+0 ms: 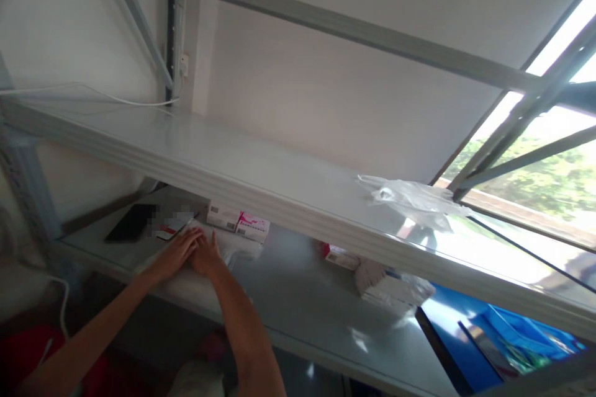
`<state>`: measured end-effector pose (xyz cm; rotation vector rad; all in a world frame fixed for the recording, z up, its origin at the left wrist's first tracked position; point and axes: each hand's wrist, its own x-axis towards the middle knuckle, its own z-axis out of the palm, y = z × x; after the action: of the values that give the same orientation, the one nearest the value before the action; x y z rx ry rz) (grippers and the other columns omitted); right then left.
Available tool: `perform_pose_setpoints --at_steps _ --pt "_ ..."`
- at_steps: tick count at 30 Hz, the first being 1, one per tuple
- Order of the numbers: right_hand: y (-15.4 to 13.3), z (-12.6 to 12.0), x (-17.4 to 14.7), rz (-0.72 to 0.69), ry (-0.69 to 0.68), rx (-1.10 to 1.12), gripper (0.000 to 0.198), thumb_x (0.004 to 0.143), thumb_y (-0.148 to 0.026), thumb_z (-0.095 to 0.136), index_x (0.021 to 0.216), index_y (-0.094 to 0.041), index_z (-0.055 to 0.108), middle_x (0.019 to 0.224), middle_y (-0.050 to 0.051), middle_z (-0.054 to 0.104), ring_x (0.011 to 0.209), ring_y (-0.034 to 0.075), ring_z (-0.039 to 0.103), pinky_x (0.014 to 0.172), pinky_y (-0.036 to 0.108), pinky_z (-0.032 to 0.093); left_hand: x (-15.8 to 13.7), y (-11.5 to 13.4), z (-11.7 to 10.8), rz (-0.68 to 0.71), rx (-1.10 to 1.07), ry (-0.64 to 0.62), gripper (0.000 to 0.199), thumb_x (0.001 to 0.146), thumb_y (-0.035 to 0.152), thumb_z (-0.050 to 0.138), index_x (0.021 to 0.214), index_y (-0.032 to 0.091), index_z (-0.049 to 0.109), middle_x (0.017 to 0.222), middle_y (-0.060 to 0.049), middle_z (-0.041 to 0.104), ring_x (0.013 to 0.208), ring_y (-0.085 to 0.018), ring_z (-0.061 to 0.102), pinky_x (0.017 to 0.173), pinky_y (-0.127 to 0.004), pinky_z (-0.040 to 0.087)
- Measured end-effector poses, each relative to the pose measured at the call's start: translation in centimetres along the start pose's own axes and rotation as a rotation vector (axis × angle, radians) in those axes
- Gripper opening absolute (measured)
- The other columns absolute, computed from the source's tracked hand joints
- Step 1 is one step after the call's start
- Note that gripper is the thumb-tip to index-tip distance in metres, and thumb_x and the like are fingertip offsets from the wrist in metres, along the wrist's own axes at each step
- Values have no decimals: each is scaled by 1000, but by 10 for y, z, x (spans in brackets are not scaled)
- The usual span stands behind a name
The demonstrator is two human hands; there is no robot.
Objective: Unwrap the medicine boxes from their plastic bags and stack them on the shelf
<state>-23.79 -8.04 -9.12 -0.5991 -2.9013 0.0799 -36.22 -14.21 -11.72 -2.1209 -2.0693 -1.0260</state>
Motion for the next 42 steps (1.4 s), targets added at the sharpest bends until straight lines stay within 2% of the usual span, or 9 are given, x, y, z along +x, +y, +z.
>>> perform_pose_setpoints --at_steps 3,10,17,22,25,27,29,34,42 --pt "2 7 -4 45 -31 66 60 96 -34 34 148 -16 11 153 10 18 143 21 10 113 59 8 -11 -9 15 -66 43 -10 52 89 32 28 135 11 41 145 -16 39 136 -22 32 111 -43 24" --pt "23 8 -14 178 18 81 55 97 -35 30 146 -11 22 153 10 21 143 20 11 115 52 6 -12 -13 18 -90 174 -37 55 86 41 33 126 7 51 142 -20 41 136 -28 31 111 -49 18" --pt "61 -12 -83 468 124 109 58 97 -39 31 143 -5 30 149 16 29 141 24 20 115 42 17 -11 -9 19 -152 251 -44 62 85 41 37 133 3 43 145 -20 36 137 -30 27 112 -50 16" --pt "16 -61 -118 637 380 143 50 99 -31 11 138 -23 42 141 4 46 126 17 46 101 31 41 -11 -7 19 -173 223 -30 60 85 39 41 134 6 42 145 -19 37 137 -30 28 112 -50 17" --pt "-35 -78 -108 382 404 145 45 99 -32 17 135 -27 45 137 0 49 132 14 38 106 30 36 -15 -9 19 -140 205 17 57 84 36 44 133 9 44 143 -18 40 136 -29 30 112 -50 18" --pt "-63 -71 -97 199 372 141 41 99 -36 28 136 -28 43 139 0 48 136 15 31 110 33 32 -18 -12 20 -87 201 35 53 84 33 43 133 11 45 143 -16 42 137 -28 30 112 -49 18" --pt "-77 -51 -90 120 316 145 43 97 -40 36 137 -27 42 139 1 48 136 17 32 110 38 30 -20 -14 20 -69 212 21 51 85 30 41 132 12 46 143 -15 42 136 -27 31 112 -48 19" --pt "-58 0 -118 324 246 111 44 94 -37 44 136 -23 45 141 8 45 133 25 37 108 49 31 -17 -15 24 -134 249 21 54 86 40 42 132 13 46 144 -16 40 135 -29 32 111 -49 22" --pt "-13 -6 -194 464 334 99 37 98 -29 34 127 -23 55 132 5 55 127 19 46 107 42 35 -15 -17 23 -121 258 1 55 85 42 43 131 12 46 144 -16 41 135 -29 32 111 -49 20"
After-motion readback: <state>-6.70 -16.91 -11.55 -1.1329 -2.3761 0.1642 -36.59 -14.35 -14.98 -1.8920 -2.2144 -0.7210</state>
